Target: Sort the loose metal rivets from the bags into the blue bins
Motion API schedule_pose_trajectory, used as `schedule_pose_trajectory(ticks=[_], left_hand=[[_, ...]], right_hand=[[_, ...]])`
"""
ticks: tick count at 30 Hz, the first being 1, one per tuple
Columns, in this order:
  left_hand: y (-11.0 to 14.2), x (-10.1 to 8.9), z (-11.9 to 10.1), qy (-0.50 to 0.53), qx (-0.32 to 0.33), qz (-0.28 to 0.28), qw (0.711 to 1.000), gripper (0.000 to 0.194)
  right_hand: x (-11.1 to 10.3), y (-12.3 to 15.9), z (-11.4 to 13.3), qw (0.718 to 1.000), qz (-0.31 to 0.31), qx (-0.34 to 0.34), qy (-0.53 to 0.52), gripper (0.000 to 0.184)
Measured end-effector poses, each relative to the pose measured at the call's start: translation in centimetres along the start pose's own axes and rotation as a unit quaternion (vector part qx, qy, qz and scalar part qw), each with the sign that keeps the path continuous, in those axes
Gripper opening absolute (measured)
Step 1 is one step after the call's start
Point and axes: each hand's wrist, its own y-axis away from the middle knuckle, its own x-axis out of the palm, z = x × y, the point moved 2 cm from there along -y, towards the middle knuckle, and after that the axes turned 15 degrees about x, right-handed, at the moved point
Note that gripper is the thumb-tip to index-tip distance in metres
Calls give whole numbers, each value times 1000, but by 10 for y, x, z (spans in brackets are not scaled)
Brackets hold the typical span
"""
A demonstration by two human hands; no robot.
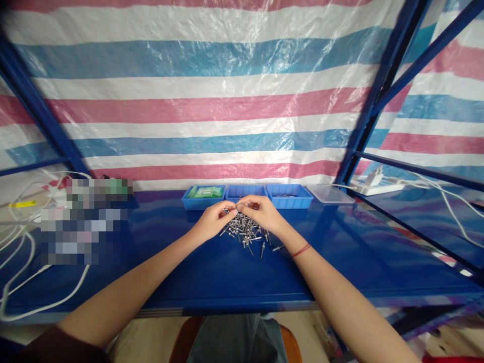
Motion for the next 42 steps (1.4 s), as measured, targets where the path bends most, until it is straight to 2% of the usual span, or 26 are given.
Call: schedule_pose_trajectory(ticks=[6,10,12,15,18,20,23,25,27,34,36,38,42], left_hand=[[-2,-7,-5,-40,55,-67,995,7],[-2,-7,-6,-55,55,-58,995,14],[-1,-7,-4,-65,47,-29,996,26],[1,-8,-2,-100,61,52,992,36],[5,-9,-2,-133,85,136,978,35],[6,-8,-3,-144,88,177,970,35],[8,-6,-2,-154,83,224,959,27],[8,-4,-1,-160,83,243,953,20],[8,-3,-1,-166,89,251,949,17],[8,-2,-2,-177,128,229,949,18],[7,-2,-3,-172,135,208,953,19],[5,-3,-3,-148,130,170,966,19],[1,-4,0,-51,30,60,996,20]], right_hand=[[-4,3,5,995,-18,-42,86,25],[-3,1,2,989,-20,-50,135,28],[-4,-3,-3,993,-30,-12,115,31],[-15,-7,-13,991,-96,98,8,29],[-33,-7,-23,946,-188,216,-152,20],[-44,-6,-26,915,-226,255,-214,16],[-56,-4,-28,890,-245,291,-252,18],[-58,-3,-29,878,-237,315,-272,21],[-56,-3,-28,880,-223,319,-271,23],[-40,-3,-16,947,-150,247,-142,20],[-36,-2,-12,966,-125,215,-77,20],[-30,-1,-8,983,-68,173,-15,19],[-17,3,0,994,55,91,34,21]])
